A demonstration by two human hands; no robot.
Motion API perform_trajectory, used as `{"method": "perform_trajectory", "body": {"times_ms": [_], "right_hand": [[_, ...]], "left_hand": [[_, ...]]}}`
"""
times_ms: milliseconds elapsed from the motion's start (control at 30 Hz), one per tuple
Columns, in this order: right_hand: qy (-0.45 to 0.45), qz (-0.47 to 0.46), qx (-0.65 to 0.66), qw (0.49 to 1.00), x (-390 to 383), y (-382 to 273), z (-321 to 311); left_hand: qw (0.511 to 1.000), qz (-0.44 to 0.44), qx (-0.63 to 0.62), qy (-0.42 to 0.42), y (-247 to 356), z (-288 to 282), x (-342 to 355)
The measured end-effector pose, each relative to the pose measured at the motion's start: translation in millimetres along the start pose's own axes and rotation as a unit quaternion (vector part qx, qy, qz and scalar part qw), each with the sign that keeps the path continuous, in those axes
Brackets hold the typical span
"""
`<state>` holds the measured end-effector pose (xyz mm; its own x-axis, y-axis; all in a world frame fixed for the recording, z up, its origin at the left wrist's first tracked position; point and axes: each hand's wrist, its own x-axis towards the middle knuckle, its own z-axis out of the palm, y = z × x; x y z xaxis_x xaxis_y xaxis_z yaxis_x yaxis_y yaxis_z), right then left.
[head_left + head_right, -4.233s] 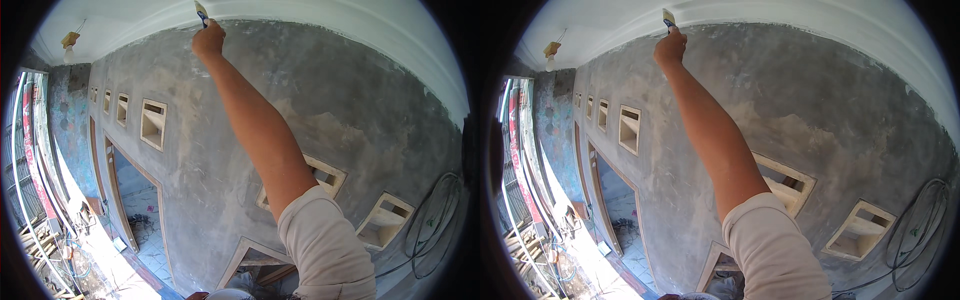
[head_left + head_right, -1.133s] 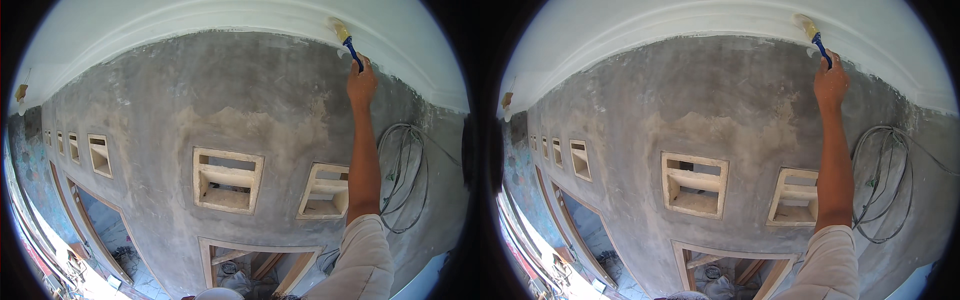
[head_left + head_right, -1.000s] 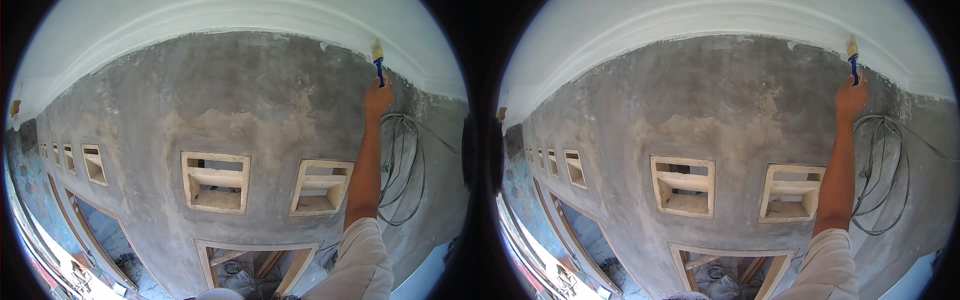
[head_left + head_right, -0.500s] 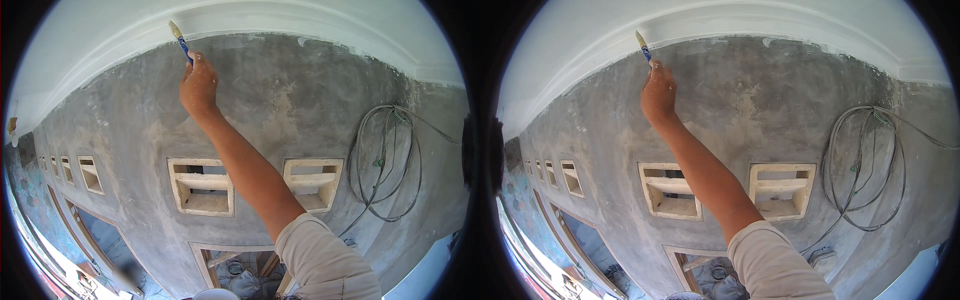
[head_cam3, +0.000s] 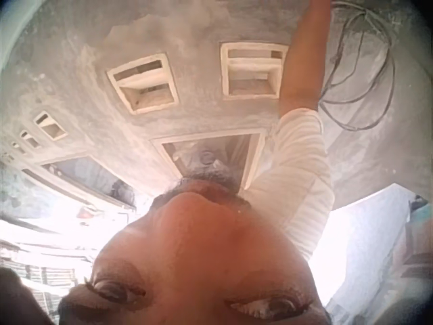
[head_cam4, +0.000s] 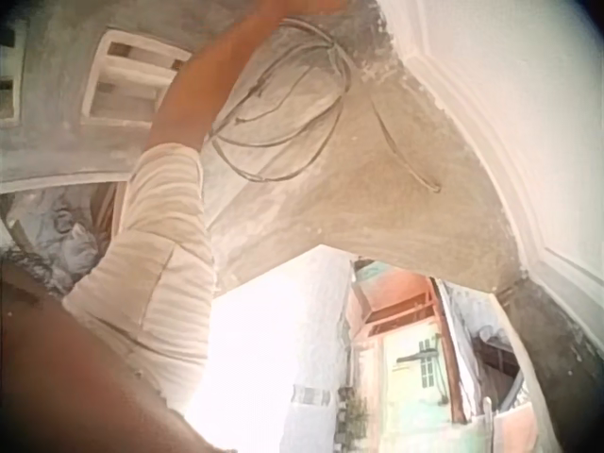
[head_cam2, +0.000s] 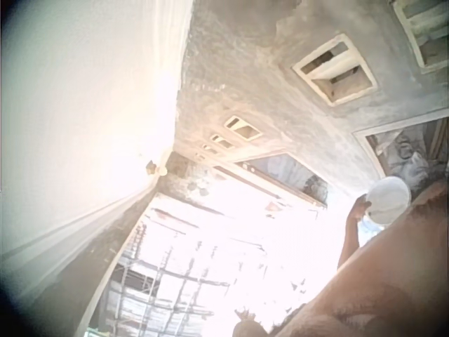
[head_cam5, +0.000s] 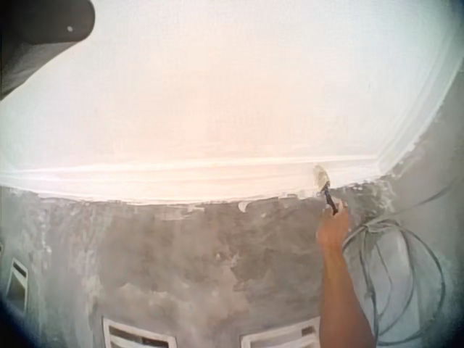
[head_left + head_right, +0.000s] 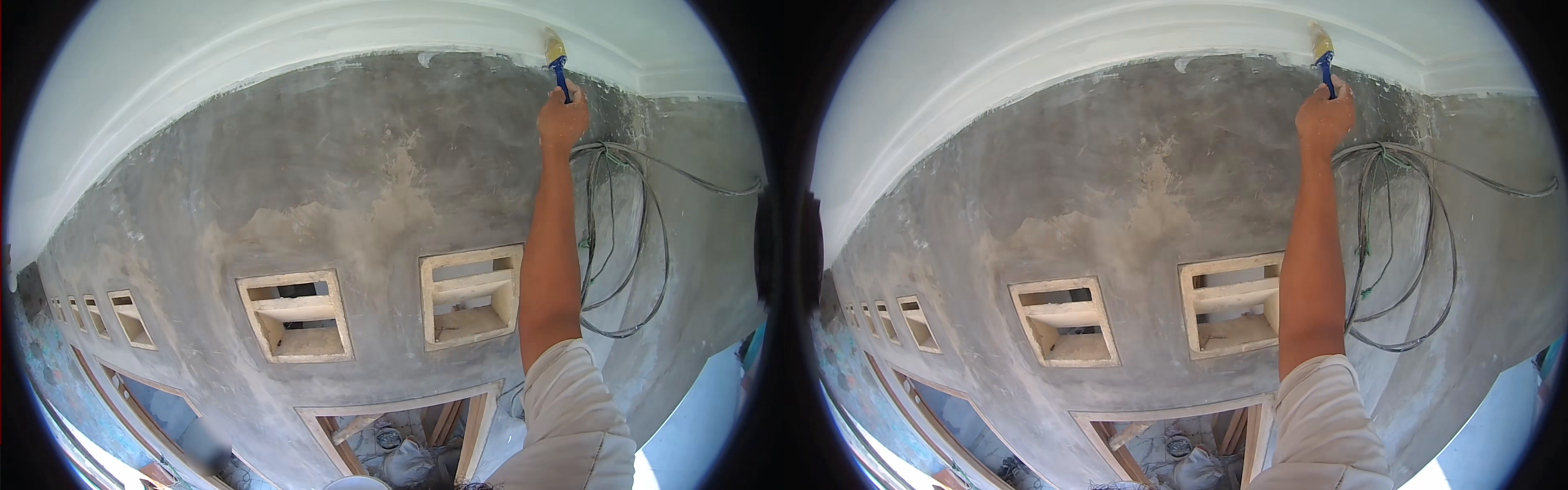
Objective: The person dips a paintbrush into a bucket of paint and applies paint along the ceiling molding.
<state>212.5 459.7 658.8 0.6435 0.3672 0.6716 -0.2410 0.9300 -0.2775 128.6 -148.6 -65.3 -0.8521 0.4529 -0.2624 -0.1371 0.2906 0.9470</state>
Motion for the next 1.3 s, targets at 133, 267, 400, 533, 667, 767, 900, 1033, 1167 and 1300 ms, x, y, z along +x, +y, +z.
{"method": "perform_trajectory", "body": {"times_ms": [133, 267, 400, 533, 667, 767, 900, 1033, 1167, 1300], "right_hand": [[0.038, -0.010, 0.027, 0.999, -24, -16, 24], [-0.108, -0.068, 0.158, 0.979, -122, -118, 40], [-0.327, -0.055, 0.253, 0.909, -214, -169, -35], [-0.647, 0.107, 0.223, 0.722, -260, -161, -155], [-0.861, 0.120, 0.173, 0.463, -317, -118, -227], [-0.933, 0.037, 0.127, 0.334, -361, -117, -267], [-0.938, -0.060, 0.190, 0.283, -431, -128, -307], [-0.952, -0.131, 0.156, 0.230, -485, -151, -331], [-0.934, -0.148, 0.201, 0.255, -524, -151, -363], [-0.958, -0.147, 0.145, 0.197, -494, -146, -339]], "left_hand": [[1.000, 0.004, -0.015, -0.018, 23, 10, -10], [0.985, 0.163, -0.024, 0.041, 65, 31, -43], [0.948, 0.295, -0.029, 0.111, 116, 37, -89], [0.987, -0.084, -0.130, 0.047, 60, 7, -43], [0.996, -0.071, -0.021, 0.041, 82, 18, -50], [0.998, -0.052, -0.012, 0.042, 94, 27, -51], [0.998, -0.043, -0.021, 0.030, 107, 24, -54], [0.997, -0.034, 0.043, 0.049, 113, 31, -52], [0.997, -0.005, 0.056, 0.053, 107, 31, -51], [0.997, -0.053, 0.038, 0.049, 110, 33, -57]]}}
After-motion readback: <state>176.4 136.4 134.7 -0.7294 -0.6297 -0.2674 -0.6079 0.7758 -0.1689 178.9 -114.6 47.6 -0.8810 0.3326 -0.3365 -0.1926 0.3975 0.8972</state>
